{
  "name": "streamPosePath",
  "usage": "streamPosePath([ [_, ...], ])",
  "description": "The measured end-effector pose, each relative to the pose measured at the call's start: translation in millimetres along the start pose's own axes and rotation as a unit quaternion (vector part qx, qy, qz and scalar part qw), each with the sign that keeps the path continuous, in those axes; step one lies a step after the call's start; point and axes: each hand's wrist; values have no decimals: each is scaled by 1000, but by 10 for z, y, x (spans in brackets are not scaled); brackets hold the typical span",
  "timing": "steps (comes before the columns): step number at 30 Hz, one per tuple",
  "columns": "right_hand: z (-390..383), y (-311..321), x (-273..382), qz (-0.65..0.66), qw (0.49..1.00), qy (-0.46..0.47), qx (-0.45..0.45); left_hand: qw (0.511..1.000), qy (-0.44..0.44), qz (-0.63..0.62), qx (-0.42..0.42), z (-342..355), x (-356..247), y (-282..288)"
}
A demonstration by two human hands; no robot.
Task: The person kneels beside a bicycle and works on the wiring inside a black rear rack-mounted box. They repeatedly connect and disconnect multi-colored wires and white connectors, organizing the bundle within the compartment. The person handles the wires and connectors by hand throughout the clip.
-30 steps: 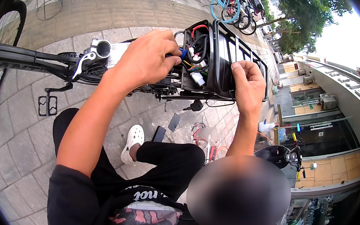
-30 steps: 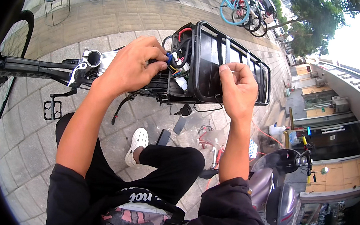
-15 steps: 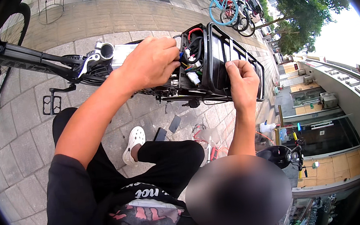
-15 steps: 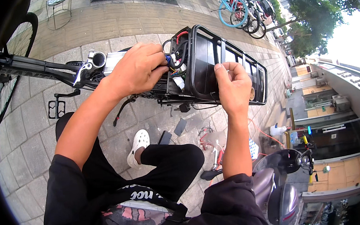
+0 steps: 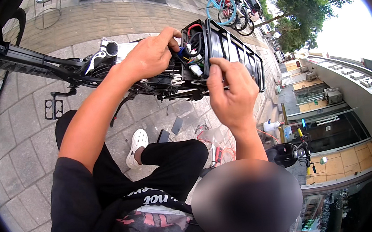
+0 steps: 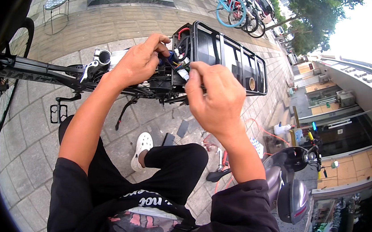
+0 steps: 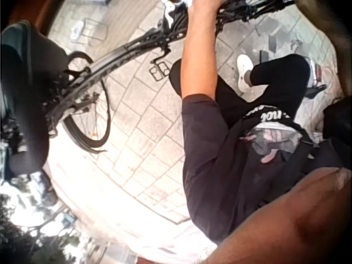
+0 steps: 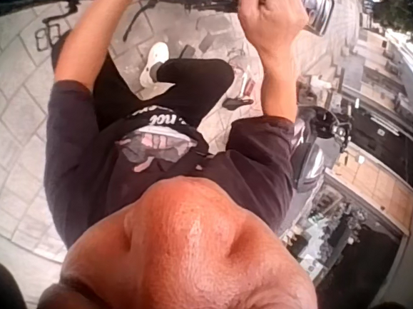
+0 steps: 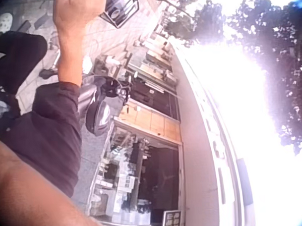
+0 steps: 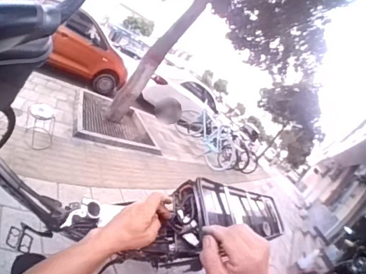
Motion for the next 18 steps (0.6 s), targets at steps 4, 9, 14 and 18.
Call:
streamPosePath([
  [4, -233, -323, 398, -202, 934, 166, 245, 997, -4, -67, -23, 34, 50, -36],
  [9, -163, -519, 464, -377, 830, 149, 383, 997, -4, -73, -16, 9, 90, -6],
  [14, -109, -555, 436, -402, 813, 160, 391, 983, 32, -113, -141, 59, 171, -90],
  [18, -36, -705, 478, -414, 807, 148, 395, 989, 47, 37, -132, -19, 164, -45],
])
Point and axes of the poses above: each hand's wrist, its own z-axis towards the middle knuckle, its own y-axis out of the back of the hand, x = y × z, and after that the axes turned 1 degree about -y, right-handed
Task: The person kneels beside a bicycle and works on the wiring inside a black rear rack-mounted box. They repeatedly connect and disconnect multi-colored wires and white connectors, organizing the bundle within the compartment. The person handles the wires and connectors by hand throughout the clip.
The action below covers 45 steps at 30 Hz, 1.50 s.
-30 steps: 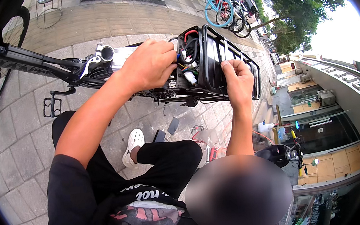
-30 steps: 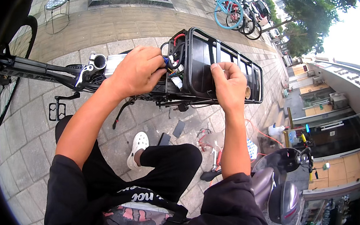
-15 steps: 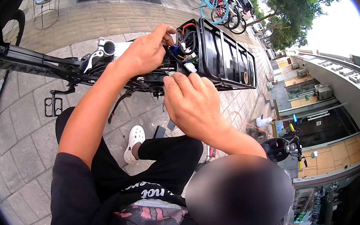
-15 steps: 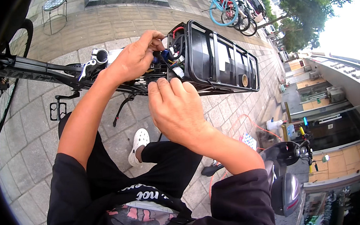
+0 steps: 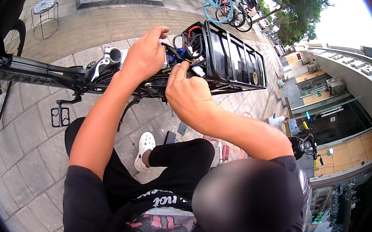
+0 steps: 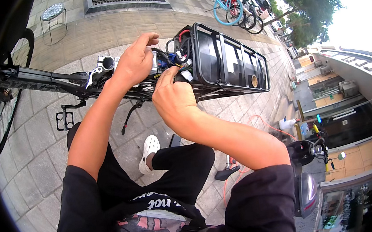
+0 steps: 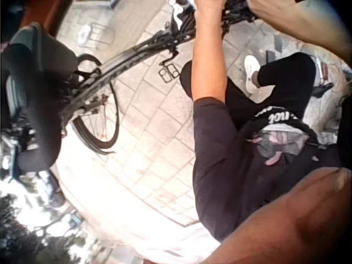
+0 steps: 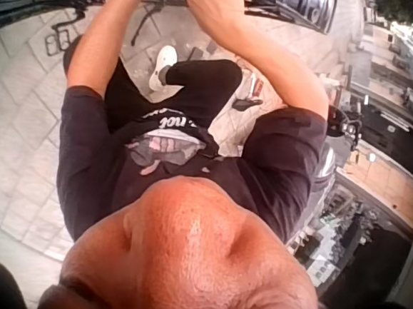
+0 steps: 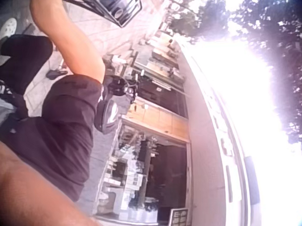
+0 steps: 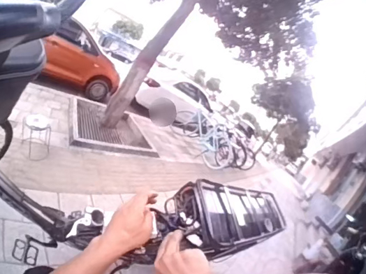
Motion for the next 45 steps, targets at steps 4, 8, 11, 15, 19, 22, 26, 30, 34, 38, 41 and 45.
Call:
streamPosePath([
  [4, 179, -232, 107, -22, 1000, -13, -9, 985, -24, 151, 83, 1, -52, 47],
  [8, 297, -160, 134, -23, 999, -27, 38, 987, -34, 137, 78, 11, -2, 65],
  [11, 291, -93, 179, -37, 997, -37, 58, 996, 34, 68, 46, 63, 59, 92],
  [15, 239, -121, 203, -68, 995, -43, 52, 985, 71, 151, 37, 124, 57, 61],
  [19, 257, -153, 231, -117, 988, -9, 100, 971, 157, 172, 60, 193, -27, 42],
  [22, 230, -59, 194, -116, 989, 1, 87, 973, 189, 125, 55, 252, 64, 64],
  [26, 214, -65, 220, -94, 992, 4, 84, 974, 204, 42, 83, 299, 241, 92],
  [30, 137, -119, 291, -88, 993, -1, 74, 980, 155, 29, 120, 294, 271, 104],
  [34, 59, -77, 264, -63, 994, 14, 88, 976, 118, 70, 170, 289, 13, 180],
  [38, 47, -93, 273, -25, 995, 1, 93, 985, 82, 21, 151, 348, 43, 173],
  [41, 11, -101, 245, -12, 997, 0, 79, 984, 105, -20, 146, 328, 36, 164],
  [45, 17, -130, 227, -32, 999, 5, 32, 992, 57, 8, 110, 284, 60, 142],
])
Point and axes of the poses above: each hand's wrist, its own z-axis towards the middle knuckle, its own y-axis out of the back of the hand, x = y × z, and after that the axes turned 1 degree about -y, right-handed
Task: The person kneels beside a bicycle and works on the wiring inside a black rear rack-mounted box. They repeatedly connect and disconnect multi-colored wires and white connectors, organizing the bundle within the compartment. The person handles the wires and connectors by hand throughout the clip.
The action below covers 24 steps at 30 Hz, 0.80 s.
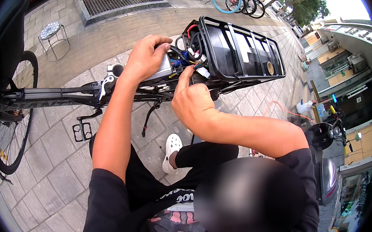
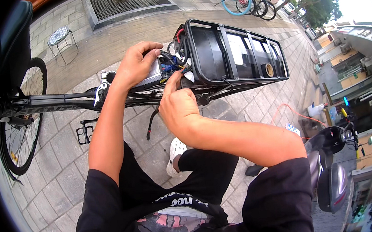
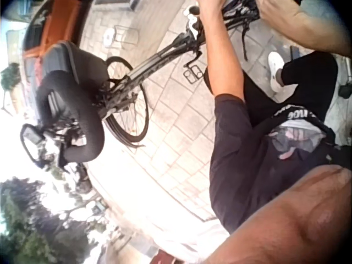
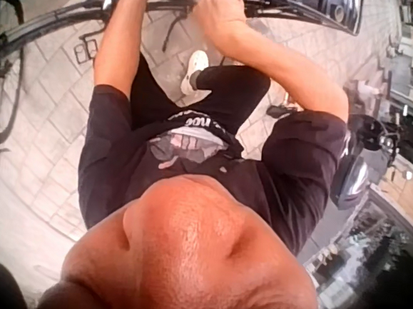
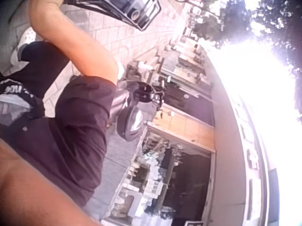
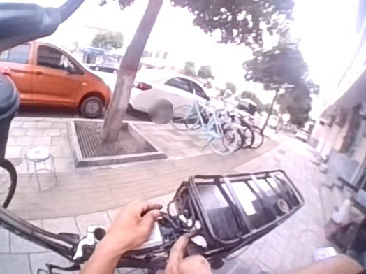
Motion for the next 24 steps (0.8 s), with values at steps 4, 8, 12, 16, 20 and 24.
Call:
streamPosePath([
  [4, 49, -20, -11, -14, 1000, -4, 8, 997, -65, 18, 40, -10, -83, 10],
  [8, 27, -34, -12, -2, 1000, 3, 26, 990, -126, 25, 62, 14, -4, 25],
  [12, 3, -73, -18, 18, 1000, 1, 15, 978, -190, 71, 43, 70, 27, 16],
  [16, -85, -144, -40, 25, 1000, 7, -7, 988, -153, -23, -4, 177, -45, -56],
  [20, -132, -190, -65, 9, 1000, 9, -11, 991, -97, -85, 47, 183, -204, 151],
  [24, -121, -189, -79, 19, 999, 2, -28, 989, -67, 87, 98, 7, -360, 235],
])
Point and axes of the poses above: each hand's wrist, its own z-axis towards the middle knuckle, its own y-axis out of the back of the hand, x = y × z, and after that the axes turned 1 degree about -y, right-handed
